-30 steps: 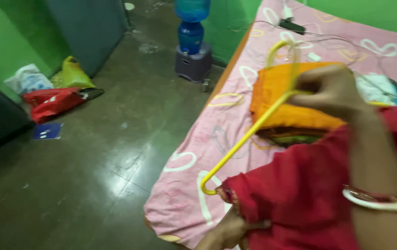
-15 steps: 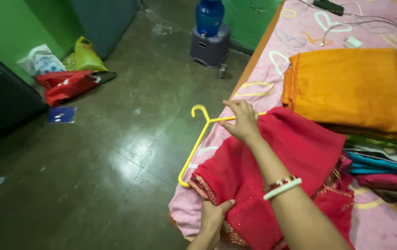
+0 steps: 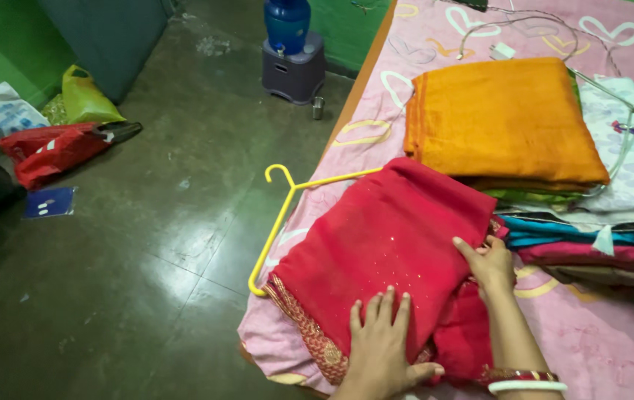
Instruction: The person folds a red cloth and a matching garment on a bed, attaches the items to a yellow plastic hanger, and hangs the hanger on a rod inside a metal closet.
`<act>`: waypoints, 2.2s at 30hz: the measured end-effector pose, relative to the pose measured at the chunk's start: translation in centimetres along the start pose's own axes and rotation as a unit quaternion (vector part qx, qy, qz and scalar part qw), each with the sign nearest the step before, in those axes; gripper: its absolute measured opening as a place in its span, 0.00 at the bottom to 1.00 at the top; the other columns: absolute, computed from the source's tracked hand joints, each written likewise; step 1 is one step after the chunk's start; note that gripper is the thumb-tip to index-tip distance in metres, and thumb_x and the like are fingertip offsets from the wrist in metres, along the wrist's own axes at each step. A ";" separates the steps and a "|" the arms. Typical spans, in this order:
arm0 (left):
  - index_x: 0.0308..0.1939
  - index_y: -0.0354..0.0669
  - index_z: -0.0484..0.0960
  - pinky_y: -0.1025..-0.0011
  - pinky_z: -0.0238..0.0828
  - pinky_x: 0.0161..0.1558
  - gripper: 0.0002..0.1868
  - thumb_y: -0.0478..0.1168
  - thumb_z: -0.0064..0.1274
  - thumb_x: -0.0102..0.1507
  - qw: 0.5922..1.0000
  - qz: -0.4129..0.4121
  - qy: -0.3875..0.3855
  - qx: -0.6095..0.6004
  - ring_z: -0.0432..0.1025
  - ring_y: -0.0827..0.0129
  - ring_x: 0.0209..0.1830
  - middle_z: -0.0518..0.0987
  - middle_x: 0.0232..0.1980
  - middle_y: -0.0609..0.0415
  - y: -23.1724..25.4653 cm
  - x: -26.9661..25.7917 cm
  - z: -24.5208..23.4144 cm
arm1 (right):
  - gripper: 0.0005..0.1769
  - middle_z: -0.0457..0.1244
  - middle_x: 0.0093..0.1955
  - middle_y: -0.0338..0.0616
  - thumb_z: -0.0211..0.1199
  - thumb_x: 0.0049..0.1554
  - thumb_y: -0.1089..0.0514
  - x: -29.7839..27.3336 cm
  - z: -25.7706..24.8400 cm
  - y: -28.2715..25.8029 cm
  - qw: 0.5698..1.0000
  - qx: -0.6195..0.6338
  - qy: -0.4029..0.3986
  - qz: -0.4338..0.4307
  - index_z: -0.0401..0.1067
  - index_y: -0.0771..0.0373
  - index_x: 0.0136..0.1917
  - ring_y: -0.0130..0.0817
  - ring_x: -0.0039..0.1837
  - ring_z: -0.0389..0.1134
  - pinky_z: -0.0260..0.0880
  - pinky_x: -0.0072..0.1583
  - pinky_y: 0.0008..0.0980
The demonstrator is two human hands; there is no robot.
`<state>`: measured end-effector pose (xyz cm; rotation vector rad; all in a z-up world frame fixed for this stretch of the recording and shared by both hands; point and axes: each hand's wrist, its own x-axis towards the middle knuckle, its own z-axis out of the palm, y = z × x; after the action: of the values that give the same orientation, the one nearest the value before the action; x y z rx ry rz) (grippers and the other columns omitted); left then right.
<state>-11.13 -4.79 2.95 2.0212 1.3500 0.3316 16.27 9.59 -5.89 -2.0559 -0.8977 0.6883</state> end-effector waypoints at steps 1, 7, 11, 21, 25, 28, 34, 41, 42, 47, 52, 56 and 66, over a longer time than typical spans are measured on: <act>0.77 0.37 0.54 0.39 0.36 0.71 0.60 0.60 0.69 0.51 1.000 -0.002 0.007 0.025 0.47 0.43 0.76 0.54 0.78 0.35 0.3 0.4 0.5 | 0.29 0.69 0.47 0.49 0.76 0.50 0.53 -0.1 -0.1 -0.3 0.998 0.029 -0.020 0.042 0.71 0.66 0.60 0.40 0.40 0.68 0.68 0.40 0.41; 0.69 0.37 0.66 0.49 0.61 0.65 0.46 0.51 0.65 0.51 0.997 -0.024 -0.024 0.073 0.64 0.49 0.68 0.68 0.71 0.43 -1.3 2.6 0.6 | 0.22 0.67 0.47 0.39 0.71 0.56 0.58 2.7 -1.4 -0.6 0.942 0.244 -0.232 -0.005 0.72 0.65 0.62 0.30 0.44 0.67 0.67 0.44 0.28; 0.55 0.45 0.80 0.52 0.72 0.57 0.20 0.44 0.52 0.60 0.994 -0.103 -0.008 0.046 0.75 0.48 0.57 0.81 0.56 0.44 -2.6 4.8 0.8 | 0.34 0.69 0.51 0.39 0.72 0.48 0.60 2.5 -4.0 0.3 0.956 0.075 -0.239 -0.156 0.72 0.67 0.68 0.32 0.52 0.70 0.71 0.54 0.30; 0.45 0.46 0.76 0.58 0.70 0.48 0.15 0.29 0.45 0.56 0.819 -0.291 0.366 -0.333 0.76 0.53 0.44 0.81 0.42 0.46 -9.3 9.7 1.5 | 0.56 0.66 0.59 0.56 0.81 0.36 0.49 -3.2 -4.9 3.5 0.955 -0.176 -0.195 -0.137 0.62 0.60 0.74 0.46 0.60 0.66 0.68 0.62 0.43; 0.37 0.43 0.76 0.59 0.69 0.41 0.09 0.27 0.42 0.58 0.795 -0.311 0.370 -0.367 0.73 0.58 0.36 0.79 0.36 0.46 -10.2 10.1 2.7 | 0.40 0.68 0.62 0.45 0.78 0.45 0.54 -3.0 -9.6 0.5 0.951 -0.018 -0.299 -0.080 0.70 0.69 0.68 0.33 0.63 0.68 0.67 0.64 0.33; 0.35 0.43 0.77 0.61 0.67 0.37 0.10 0.27 0.42 0.58 0.800 -0.317 0.345 -0.375 0.71 0.61 0.33 0.79 0.34 0.47 -9.5 9.7 2.3 | 0.36 0.70 0.57 0.48 0.72 0.46 0.61 -2.2 -14.9 -2.1 0.935 0.119 -0.330 0.040 0.69 0.68 0.68 0.35 0.55 0.71 0.73 0.56 0.36; 0.34 0.48 0.85 0.67 0.67 0.35 0.16 0.28 0.43 0.58 0.824 -0.331 0.330 -0.320 0.73 0.68 0.29 0.83 0.33 0.53 -7.3 9.0 1.2 | 0.30 0.71 0.53 0.52 0.66 0.49 0.63 2.4 -26.4 0.4 0.973 0.069 -0.219 0.036 0.74 0.64 0.67 0.37 0.52 0.71 0.70 0.55 0.37; 0.48 0.44 0.81 0.59 0.68 0.44 0.16 0.30 0.49 0.57 0.850 -0.296 0.295 -0.320 0.74 0.54 0.41 0.82 0.46 0.43 -6.5 8.5 1.3 | 0.31 0.71 0.54 0.55 0.72 0.49 0.54 4.4 -32.8 3.5 0.960 -0.266 -0.053 -0.077 0.76 0.65 0.65 0.44 0.54 0.72 0.72 0.56 0.42; 0.55 0.42 0.77 0.60 0.67 0.48 0.24 0.32 0.55 0.54 0.874 -0.242 0.315 -0.281 0.74 0.53 0.49 0.80 0.52 0.42 -6.4 8.5 1.2 | 0.32 0.71 0.55 0.55 0.73 0.49 0.52 4.2 -31.3 2.7 0.927 -0.349 -0.009 -0.140 0.76 0.65 0.65 0.44 0.55 0.72 0.72 0.56 0.42; 0.69 0.45 0.70 0.64 0.68 0.60 0.34 0.34 0.54 0.57 0.899 -0.242 0.260 -0.255 0.75 0.55 0.58 0.79 0.59 0.42 -3.5 7.5 0.4 | 0.39 0.71 0.56 0.51 0.71 0.51 0.45 2.9 -17.3 0.2 0.949 -0.182 -0.159 -0.201 0.71 0.67 0.69 0.42 0.53 0.75 0.75 0.54 0.40; 0.61 0.39 0.79 0.69 0.70 0.63 0.26 0.29 0.47 0.58 0.852 -0.069 0.387 -0.347 0.78 0.62 0.60 0.83 0.59 0.45 -2.2 7.1 0.3 | 0.39 0.70 0.56 0.48 0.73 0.50 0.43 2.9 -3.3 0.9 0.967 -0.064 -0.198 -0.149 0.70 0.62 0.69 0.39 0.54 0.72 0.73 0.57 0.38; 0.58 0.36 0.80 0.71 0.70 0.61 0.23 0.27 0.45 0.58 0.791 -0.064 0.431 -0.430 0.77 0.66 0.57 0.84 0.56 0.47 -3.2 7.9 -0.7 | 0.42 0.65 0.62 0.54 0.82 0.38 0.40 4.3 0.3 -0.2 0.885 -0.348 0.044 -0.307 0.74 0.53 0.63 0.54 0.64 0.64 0.63 0.62 0.50; 0.58 0.36 0.79 0.73 0.70 0.60 0.22 0.27 0.47 0.59 0.757 -0.109 0.423 -0.486 0.76 0.69 0.56 0.83 0.56 0.49 -3.0 8.6 -1.5 | 0.22 0.73 0.47 0.39 0.64 0.56 0.37 6.8 -4.7 -3.1 0.899 -0.325 -0.174 -0.236 0.81 0.46 0.58 0.39 0.52 0.73 0.67 0.58 0.42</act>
<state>-10.36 4.14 0.77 0.7807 1.3926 1.5964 22.62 14.23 -1.90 -2.1485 -1.9742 0.5303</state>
